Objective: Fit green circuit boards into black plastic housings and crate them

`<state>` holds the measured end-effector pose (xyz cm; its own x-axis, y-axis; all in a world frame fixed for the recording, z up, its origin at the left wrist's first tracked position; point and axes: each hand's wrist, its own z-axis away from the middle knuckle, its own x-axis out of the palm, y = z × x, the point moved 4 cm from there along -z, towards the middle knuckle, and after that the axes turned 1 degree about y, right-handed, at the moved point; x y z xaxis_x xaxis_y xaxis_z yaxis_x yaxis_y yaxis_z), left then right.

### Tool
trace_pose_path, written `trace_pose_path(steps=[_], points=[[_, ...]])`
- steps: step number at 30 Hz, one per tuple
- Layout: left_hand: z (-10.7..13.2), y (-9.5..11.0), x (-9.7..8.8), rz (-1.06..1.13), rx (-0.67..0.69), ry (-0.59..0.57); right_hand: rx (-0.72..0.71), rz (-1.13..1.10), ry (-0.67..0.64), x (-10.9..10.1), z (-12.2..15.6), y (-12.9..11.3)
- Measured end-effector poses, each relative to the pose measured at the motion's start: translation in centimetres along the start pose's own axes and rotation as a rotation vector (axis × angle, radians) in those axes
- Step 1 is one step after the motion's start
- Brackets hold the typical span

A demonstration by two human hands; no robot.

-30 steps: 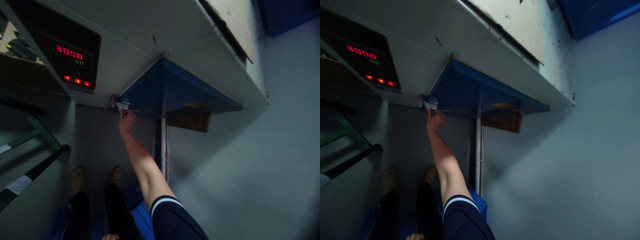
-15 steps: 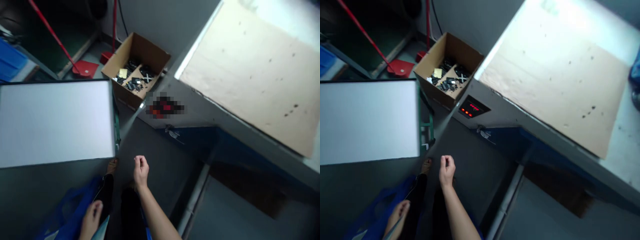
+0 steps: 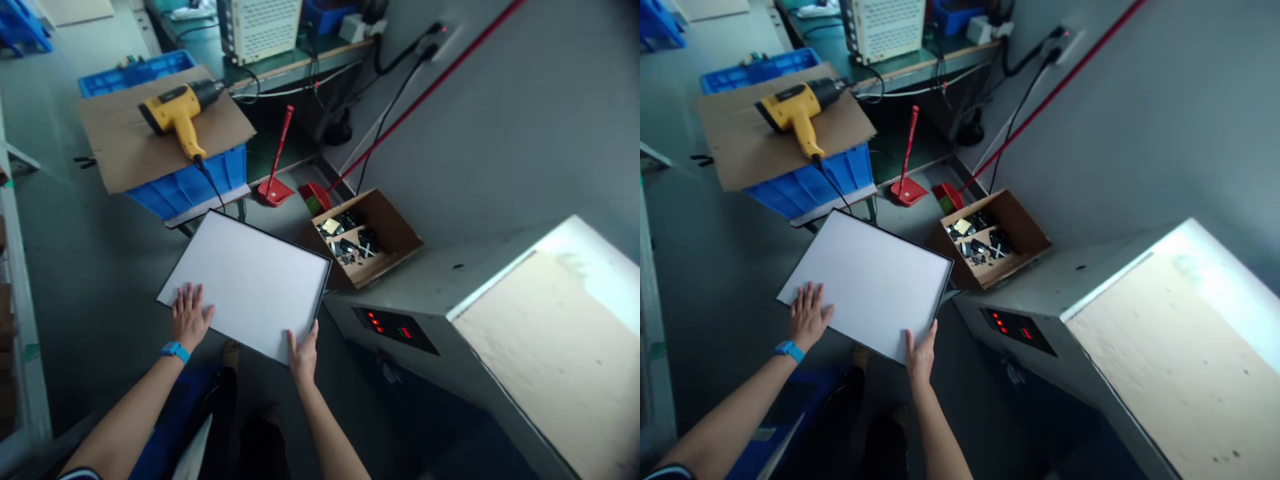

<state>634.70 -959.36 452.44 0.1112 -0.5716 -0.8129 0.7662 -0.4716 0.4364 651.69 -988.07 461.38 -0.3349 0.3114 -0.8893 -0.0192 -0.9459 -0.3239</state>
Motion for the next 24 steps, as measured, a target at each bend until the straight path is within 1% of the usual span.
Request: trace_pose_path(steps=[3, 6, 9, 11, 12, 14, 16, 17, 18, 19, 21, 24], points=[[3.9, -2.3, -0.3, -0.013, -0.082, -0.019, -0.030, 0.061, -0.041, 0.4, 1.7, -0.2], [8.2, -4.9, -0.8, -0.012, -0.190, -0.019, -0.100, 0.121, -0.082, 1.5, 3.2, -0.7], [11.7, -8.4, -1.6, -0.011, -0.319, -0.013, -0.230, 0.156, -0.132, 3.8, 4.9, -2.1], [13.4, -11.6, -2.3, -0.015, -0.411, -0.010, -0.332, 0.162, -0.170, 6.1, 6.1, -4.0], [14.0, -13.3, -2.7, -0.017, -0.457, -0.012, -0.404, 0.176, -0.195, 7.5, 6.8, -5.4], [14.8, -17.3, -3.6, -0.022, -0.541, -0.026, -0.621, 0.247, -0.306, 10.7, 8.4, -8.9], [14.9, -21.5, -4.6, -0.018, -0.616, -0.056, -0.872, 0.325, -0.480, 14.5, 10.2, -12.9], [14.7, -23.7, -5.0, -0.012, -0.651, -0.075, -0.972, 0.351, -0.568, 16.5, 11.0, -15.0], [14.5, -26.0, -5.4, -0.003, -0.685, -0.094, -1.037, 0.362, -0.645, 18.6, 11.7, -17.0], [14.0, -28.3, -5.8, 0.008, -0.720, -0.111, -1.071, 0.370, -0.699, 20.8, 12.1, -19.0], [12.8, -33.0, -6.3, 0.031, -0.780, -0.131, -1.111, 0.401, -0.757, 25.4, 12.8, -22.9], [9.9, -40.0, -6.7, 0.067, -0.837, -0.129, -1.157, 0.461, -0.788, 32.6, 13.2, -28.8]])
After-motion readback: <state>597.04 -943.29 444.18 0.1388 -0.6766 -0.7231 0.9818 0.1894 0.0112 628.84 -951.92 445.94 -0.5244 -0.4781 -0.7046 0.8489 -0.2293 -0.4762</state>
